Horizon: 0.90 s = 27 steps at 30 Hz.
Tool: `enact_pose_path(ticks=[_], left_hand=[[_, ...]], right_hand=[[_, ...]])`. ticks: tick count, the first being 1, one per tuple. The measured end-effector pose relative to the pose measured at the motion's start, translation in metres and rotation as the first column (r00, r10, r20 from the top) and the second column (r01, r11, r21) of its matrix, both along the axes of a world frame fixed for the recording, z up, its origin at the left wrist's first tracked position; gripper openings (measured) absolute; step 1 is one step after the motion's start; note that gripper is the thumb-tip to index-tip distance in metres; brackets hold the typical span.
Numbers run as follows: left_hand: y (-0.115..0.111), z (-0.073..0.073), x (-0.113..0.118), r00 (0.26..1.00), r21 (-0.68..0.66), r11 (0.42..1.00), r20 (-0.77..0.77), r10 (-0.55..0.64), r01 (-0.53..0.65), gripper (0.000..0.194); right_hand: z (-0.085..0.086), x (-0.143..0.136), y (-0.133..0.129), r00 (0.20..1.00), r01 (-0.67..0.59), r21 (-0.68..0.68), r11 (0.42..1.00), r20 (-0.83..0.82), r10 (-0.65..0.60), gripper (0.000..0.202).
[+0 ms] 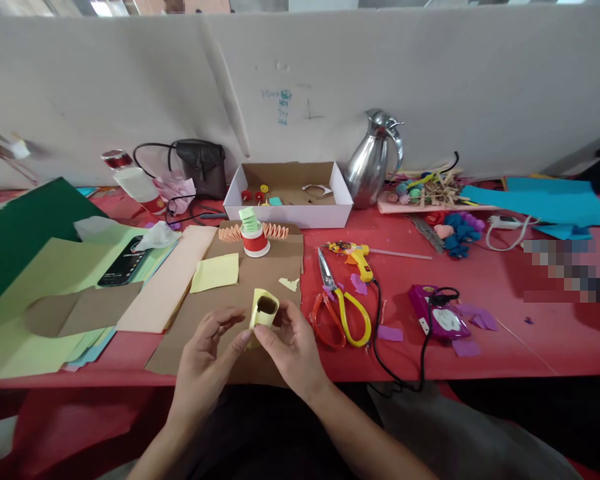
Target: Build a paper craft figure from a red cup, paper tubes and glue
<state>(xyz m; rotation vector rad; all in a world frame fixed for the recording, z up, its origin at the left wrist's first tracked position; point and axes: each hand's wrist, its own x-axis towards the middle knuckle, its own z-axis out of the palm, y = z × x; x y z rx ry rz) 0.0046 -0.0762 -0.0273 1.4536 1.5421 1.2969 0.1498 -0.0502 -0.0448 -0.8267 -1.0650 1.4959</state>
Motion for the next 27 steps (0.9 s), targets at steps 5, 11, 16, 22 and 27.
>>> enact_pose_path(ticks=[5,11,16,22,27], left_hand=[[-0.001,0.011,0.002,0.977,0.057,0.995,-0.194,0.088,-0.078,0.015],[0.014,0.015,-0.008,0.952,0.049,0.996,-0.294,0.084,-0.072,0.021],[0.021,0.022,-0.018,0.973,-0.061,0.997,-0.227,0.032,-0.048,0.022],[0.013,0.011,-0.006,0.993,-0.258,0.966,0.119,-0.002,0.033,0.028],[0.01,0.007,-0.001,0.995,-0.249,0.967,0.098,-0.026,0.049,0.027]], right_hand=[[-0.002,-0.002,0.0,0.991,-0.045,-0.063,0.997,-0.127,0.037,0.026],[-0.001,-0.002,0.002,0.972,-0.139,-0.22,0.966,-0.216,0.091,0.025],[-0.005,-0.004,0.003,0.972,-0.133,-0.26,0.956,-0.224,0.074,0.026],[-0.01,-0.011,0.002,0.946,-0.112,-0.281,0.953,-0.324,0.015,0.02],[-0.007,-0.011,0.0,0.946,-0.108,-0.276,0.955,-0.323,0.014,0.02]])
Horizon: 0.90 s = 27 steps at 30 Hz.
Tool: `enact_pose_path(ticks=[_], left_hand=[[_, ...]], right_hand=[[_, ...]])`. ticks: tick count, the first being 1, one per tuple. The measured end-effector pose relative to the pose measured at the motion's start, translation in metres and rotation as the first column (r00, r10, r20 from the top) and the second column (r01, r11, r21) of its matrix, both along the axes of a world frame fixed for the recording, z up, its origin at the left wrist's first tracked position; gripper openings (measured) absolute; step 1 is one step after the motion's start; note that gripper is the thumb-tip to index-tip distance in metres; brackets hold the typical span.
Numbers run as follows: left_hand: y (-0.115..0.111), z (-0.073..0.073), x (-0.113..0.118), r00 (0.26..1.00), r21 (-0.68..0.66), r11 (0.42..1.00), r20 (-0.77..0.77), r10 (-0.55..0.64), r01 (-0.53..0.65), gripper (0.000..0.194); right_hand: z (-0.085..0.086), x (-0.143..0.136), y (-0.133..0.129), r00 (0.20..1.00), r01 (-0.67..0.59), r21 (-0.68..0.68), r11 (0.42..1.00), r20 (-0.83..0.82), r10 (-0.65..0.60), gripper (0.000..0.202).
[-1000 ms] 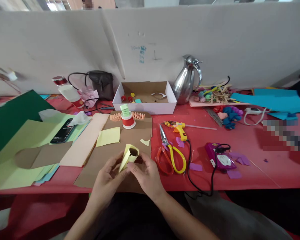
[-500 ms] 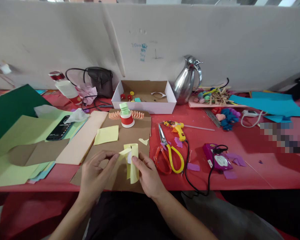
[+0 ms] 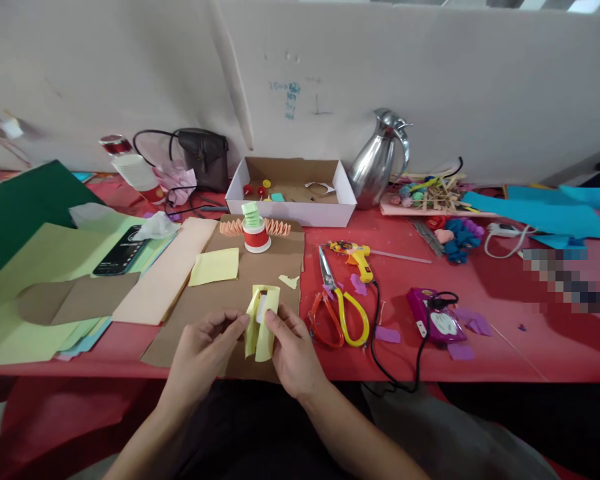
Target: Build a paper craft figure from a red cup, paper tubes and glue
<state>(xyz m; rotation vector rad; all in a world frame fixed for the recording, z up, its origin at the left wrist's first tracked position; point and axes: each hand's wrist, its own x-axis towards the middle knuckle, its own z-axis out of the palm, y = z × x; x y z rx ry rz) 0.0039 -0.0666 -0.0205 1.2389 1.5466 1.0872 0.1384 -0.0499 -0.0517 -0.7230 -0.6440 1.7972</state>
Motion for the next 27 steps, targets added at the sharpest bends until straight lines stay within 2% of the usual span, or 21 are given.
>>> enact_pose_path(ticks=[4,8,10,14,21,27], left_hand=[[-0.006,0.007,-0.002,0.955,0.155,0.984,-0.293,-0.04,0.089,0.018],[-0.013,0.016,-0.002,0.909,0.231,0.955,-0.41,-0.077,0.185,0.015],[-0.014,0.02,-0.001,0.922,0.241,0.955,-0.38,-0.072,0.174,0.016],[-0.01,0.022,-0.001,0.975,0.238,0.971,-0.222,0.015,0.039,0.017],[-0.017,0.016,0.004,0.994,0.272,0.961,-0.109,-0.018,0.047,0.024],[-0.02,0.006,0.013,0.995,0.294,0.956,0.091,-0.032,0.004,0.024]], right_hand=[[-0.001,0.003,-0.002,0.998,-0.037,0.024,0.999,-0.053,0.038,0.021],[-0.004,0.005,-0.005,0.993,-0.041,0.037,0.998,-0.11,0.045,0.027],[-0.004,0.006,-0.007,0.991,-0.054,0.053,0.997,-0.121,0.06,0.028],[-0.001,0.007,-0.012,0.986,-0.092,0.112,0.989,-0.131,0.106,0.032],[0.001,0.007,-0.015,0.99,-0.109,0.166,0.98,-0.075,0.122,0.046],[-0.002,0.008,-0.018,0.993,-0.112,0.243,0.964,0.05,0.103,0.05]])
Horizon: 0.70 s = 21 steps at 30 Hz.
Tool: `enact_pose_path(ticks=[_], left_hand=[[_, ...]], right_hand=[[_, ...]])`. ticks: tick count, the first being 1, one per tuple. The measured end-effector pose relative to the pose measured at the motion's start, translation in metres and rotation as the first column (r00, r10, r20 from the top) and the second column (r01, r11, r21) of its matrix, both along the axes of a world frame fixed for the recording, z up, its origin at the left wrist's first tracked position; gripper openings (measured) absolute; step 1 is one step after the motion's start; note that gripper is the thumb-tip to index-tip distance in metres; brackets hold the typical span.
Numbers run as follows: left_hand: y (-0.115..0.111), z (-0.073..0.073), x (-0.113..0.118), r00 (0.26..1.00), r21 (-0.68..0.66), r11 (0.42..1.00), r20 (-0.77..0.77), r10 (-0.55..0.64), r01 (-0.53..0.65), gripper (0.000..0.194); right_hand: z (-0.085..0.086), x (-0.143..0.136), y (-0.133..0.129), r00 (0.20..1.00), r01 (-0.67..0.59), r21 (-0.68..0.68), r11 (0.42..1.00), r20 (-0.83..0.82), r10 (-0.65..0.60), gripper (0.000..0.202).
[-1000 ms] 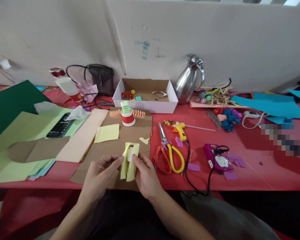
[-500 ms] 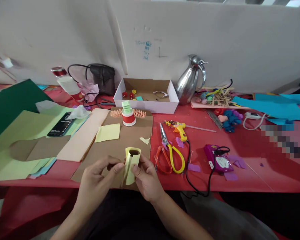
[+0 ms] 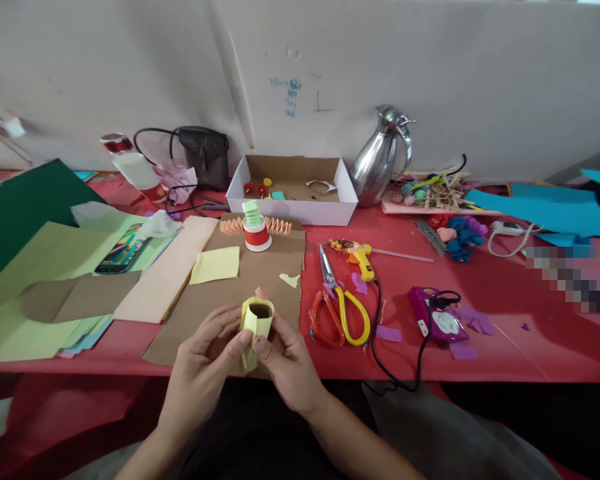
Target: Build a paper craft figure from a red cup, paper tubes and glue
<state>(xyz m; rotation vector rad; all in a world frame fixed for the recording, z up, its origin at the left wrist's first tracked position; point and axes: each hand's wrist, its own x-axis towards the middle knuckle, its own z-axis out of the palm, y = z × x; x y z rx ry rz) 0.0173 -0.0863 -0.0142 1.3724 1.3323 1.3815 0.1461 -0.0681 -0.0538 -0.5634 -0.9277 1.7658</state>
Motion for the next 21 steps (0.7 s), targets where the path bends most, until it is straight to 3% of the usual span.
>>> enact_pose_path(ticks=[3,6,10,14,18,21], left_hand=[[-0.003,-0.007,0.004,0.995,-0.014,1.0,0.098,-0.013,0.015,0.03],[-0.006,-0.012,0.004,1.0,-0.007,1.0,-0.018,0.004,-0.005,0.036],[-0.005,-0.018,0.001,0.927,0.255,0.964,-0.336,0.167,-0.082,0.047],[0.0,-0.021,0.002,0.817,0.537,0.844,-0.486,0.309,0.0,0.058],[0.003,-0.023,0.004,0.723,0.633,0.773,-0.557,0.409,0.051,0.062],[0.005,-0.03,0.004,0.737,0.628,0.777,-0.54,0.406,0.033,0.061]], right_hand=[[-0.002,0.002,-0.002,0.989,0.055,0.053,0.997,0.135,-0.062,0.051],[0.0,0.005,-0.002,0.977,0.062,0.095,0.994,0.199,-0.08,0.051],[0.012,0.007,-0.001,0.952,0.075,0.168,0.983,0.282,-0.12,0.048],[0.022,0.005,-0.002,0.909,0.125,0.246,0.961,0.36,-0.21,0.045],[0.024,0.001,-0.003,0.89,0.189,0.253,0.949,0.364,-0.274,0.046],[0.021,0.0,-0.002,0.837,0.209,0.328,0.921,0.427,-0.342,0.047]])
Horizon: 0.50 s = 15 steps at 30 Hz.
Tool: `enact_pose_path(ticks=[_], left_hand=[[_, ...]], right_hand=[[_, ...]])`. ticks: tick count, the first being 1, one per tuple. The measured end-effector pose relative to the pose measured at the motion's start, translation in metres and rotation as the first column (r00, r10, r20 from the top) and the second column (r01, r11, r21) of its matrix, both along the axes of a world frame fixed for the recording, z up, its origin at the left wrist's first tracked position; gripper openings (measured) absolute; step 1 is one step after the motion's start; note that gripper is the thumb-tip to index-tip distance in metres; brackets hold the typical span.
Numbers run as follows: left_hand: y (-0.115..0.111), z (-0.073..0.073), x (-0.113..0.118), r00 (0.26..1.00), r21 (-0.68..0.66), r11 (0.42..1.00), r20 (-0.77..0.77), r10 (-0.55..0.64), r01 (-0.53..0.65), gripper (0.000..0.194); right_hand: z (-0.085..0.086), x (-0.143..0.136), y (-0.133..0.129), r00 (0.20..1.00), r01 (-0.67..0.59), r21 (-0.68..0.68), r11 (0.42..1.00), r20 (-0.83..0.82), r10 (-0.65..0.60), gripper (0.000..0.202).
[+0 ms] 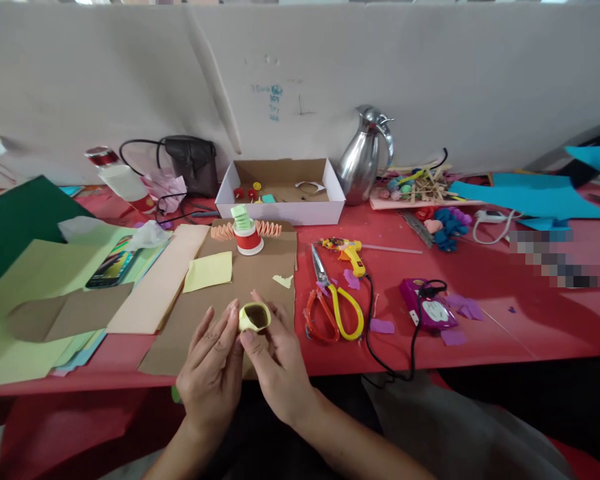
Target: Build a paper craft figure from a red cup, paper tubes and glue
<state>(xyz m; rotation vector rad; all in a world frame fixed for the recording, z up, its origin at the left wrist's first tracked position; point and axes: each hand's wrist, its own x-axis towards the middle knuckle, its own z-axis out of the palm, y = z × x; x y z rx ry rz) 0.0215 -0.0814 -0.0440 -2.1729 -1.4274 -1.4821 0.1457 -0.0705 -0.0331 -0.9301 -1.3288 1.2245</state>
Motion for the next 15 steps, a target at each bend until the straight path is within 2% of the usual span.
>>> enact_pose_path(ticks=[6,8,10,12,13,15], left_hand=[[-0.005,-0.022,0.004,0.988,-0.05,0.999,0.156,-0.013,0.021,0.065],[-0.007,-0.022,0.005,0.971,-0.162,0.984,0.236,-0.037,0.077,0.066],[-0.005,-0.017,0.004,0.921,-0.333,0.933,0.39,0.004,0.137,0.06],[0.001,-0.008,0.002,0.787,-0.491,0.835,0.605,0.12,0.25,0.046],[0.006,-0.004,0.0,0.676,-0.518,0.783,0.715,0.175,0.345,0.04],[0.015,0.005,-0.004,0.399,-0.462,0.685,0.878,0.264,0.564,0.034]], right_hand=[[-0.008,-0.003,0.002,0.976,0.072,0.109,0.991,0.195,-0.092,0.055],[-0.006,-0.003,0.004,0.966,0.078,0.1,0.992,0.238,-0.1,0.056],[-0.001,0.0,0.006,0.963,0.055,0.072,0.996,0.258,-0.072,0.056],[0.004,0.003,0.01,0.968,-0.016,0.022,1.0,0.251,0.01,0.053],[0.006,0.006,0.011,0.973,-0.048,-0.01,0.999,0.227,0.049,0.051],[0.008,0.011,0.015,0.989,-0.046,-0.072,0.996,0.139,0.055,0.045]])
